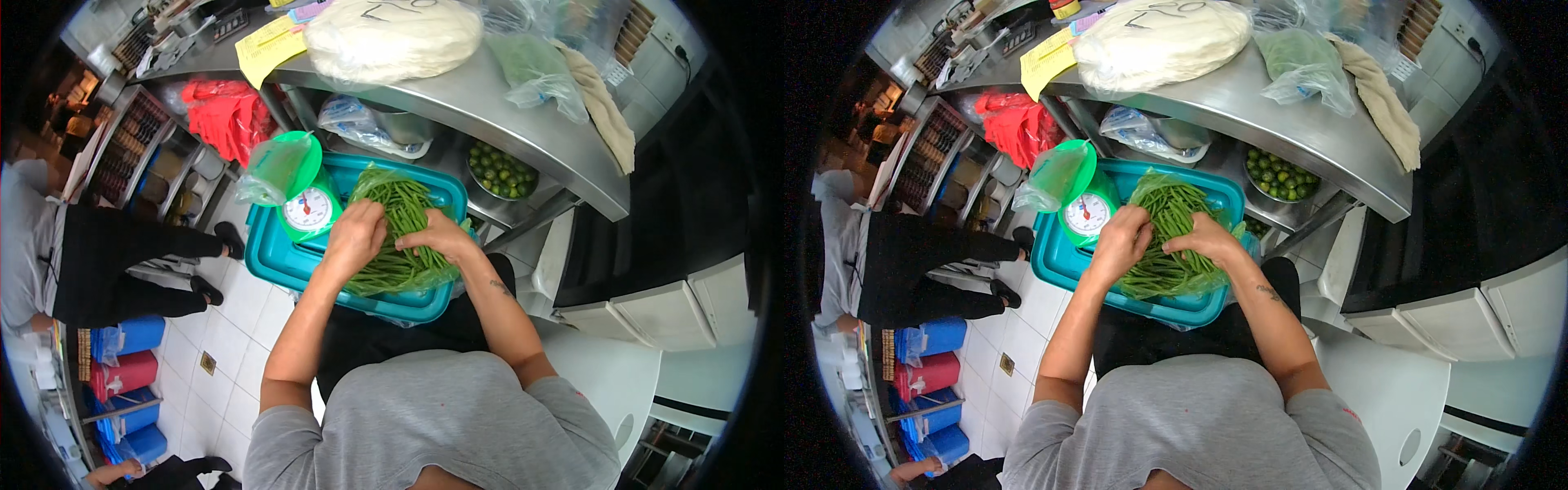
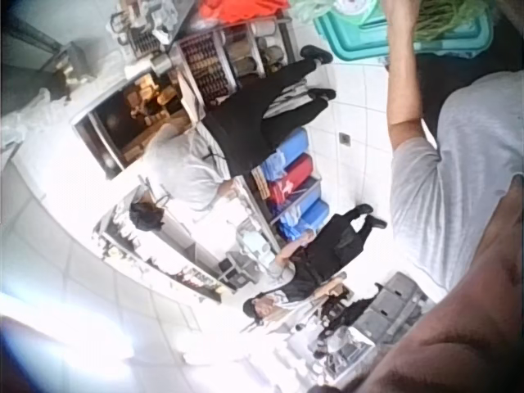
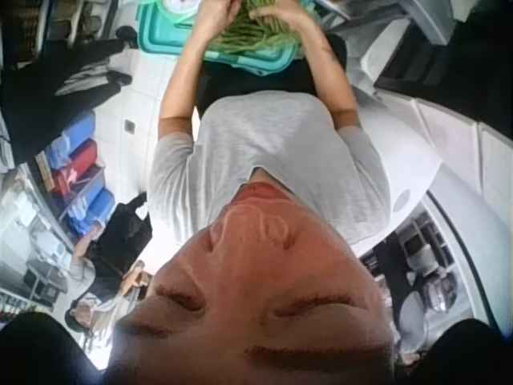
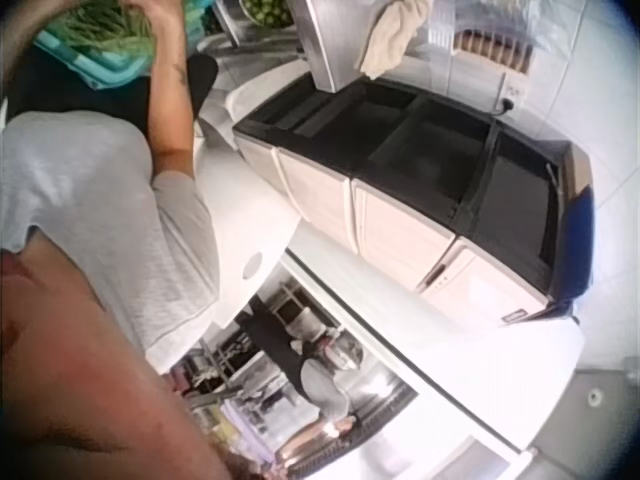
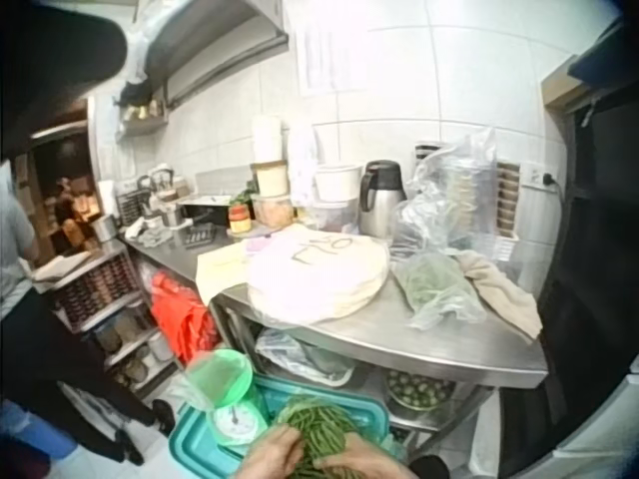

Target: The person trims the ends of long beans by hand and places the trimmed beans into a plastic bag.

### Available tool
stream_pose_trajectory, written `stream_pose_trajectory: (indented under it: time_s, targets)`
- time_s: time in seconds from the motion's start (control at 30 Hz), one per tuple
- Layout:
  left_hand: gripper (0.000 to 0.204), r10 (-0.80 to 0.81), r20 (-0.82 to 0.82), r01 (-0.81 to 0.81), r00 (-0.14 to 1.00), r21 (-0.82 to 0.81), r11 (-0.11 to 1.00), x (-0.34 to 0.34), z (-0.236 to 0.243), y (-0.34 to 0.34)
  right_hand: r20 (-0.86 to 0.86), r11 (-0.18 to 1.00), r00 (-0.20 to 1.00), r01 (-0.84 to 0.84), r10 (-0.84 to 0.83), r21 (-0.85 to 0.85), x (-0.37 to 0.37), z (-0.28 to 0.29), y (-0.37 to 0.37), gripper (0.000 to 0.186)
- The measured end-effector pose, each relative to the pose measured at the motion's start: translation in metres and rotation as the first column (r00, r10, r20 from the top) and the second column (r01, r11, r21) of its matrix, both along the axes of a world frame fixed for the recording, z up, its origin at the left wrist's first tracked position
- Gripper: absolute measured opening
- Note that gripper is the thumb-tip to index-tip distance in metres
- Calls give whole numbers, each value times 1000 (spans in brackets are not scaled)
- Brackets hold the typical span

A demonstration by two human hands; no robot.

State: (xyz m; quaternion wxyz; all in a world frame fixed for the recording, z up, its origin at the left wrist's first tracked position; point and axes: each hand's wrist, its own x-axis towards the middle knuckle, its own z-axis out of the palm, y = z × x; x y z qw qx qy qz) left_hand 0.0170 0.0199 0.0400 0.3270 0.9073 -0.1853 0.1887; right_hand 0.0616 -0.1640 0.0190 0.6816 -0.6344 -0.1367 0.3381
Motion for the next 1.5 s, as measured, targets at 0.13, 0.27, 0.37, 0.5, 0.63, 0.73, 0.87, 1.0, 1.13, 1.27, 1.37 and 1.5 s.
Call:
stream_pose_trajectory:
  time_s: [0.13, 0.27, 0.37, 0.5, 0.63, 0.73, 0.87, 1.0, 1.13, 1.27, 1.37, 1.5]
  targets:
    - [4, 6, -228, -70, 974, -272, 960, 8, -2, -6, -45, 998, 999, 12, -9, 63, 4, 8, 1, 30]
    - [5, -448, -276, -269, 850, -960, 81, 15, -2, -9, -142, 959, 986, 117, -82, 259, 16, 5, 0, 30]
    - [5, -408, -107, -115, 907, -993, 5, 15, 8, 5, -167, 921, 986, 70, -5, 384, 28, -19, -7, 30]
    - [13, -18, -355, -182, 935, -520, 835, 3, -5, 6, -462, 689, 881, 272, 104, 672, 33, -42, -14, 28]
    - [18, -105, -526, -118, 844, -372, 921, -13, -17, -7, -467, 581, 875, 315, 129, 750, 35, -40, -7, 28]
    - [15, -116, -564, -244, 817, -522, 818, -13, -31, -17, -451, 587, 888, 317, 93, 745, 35, -39, -5, 28]
    - [11, 104, -522, -370, 847, -437, 819, -10, -26, -23, -383, 703, 921, 319, -72, 636, 31, -31, -2, 30]
    - [19, 394, 76, -401, 916, 164, 901, -5, -52, -16, 11, 908, 996, 73, -85, 413, 11, 19, 13, 29]
    - [16, -266, -589, -336, 763, -714, 615, -15, -38, -12, -133, 805, 969, 249, -210, 539, 33, -9, 7, 29]
    - [12, -310, -540, -329, 782, -782, 530, -24, -24, -21, -347, 679, 924, 357, -159, 641, 31, -21, 8, 30]
    - [13, -124, -547, -350, 828, -676, 649, -17, -37, -22, -230, 752, 937, 348, -263, 560, 20, -14, 15, 30]
    - [23, 452, -208, -489, 868, -191, 851, -16, -50, -25, -29, 872, 969, 232, -243, 431, -2, 7, 18, 32]
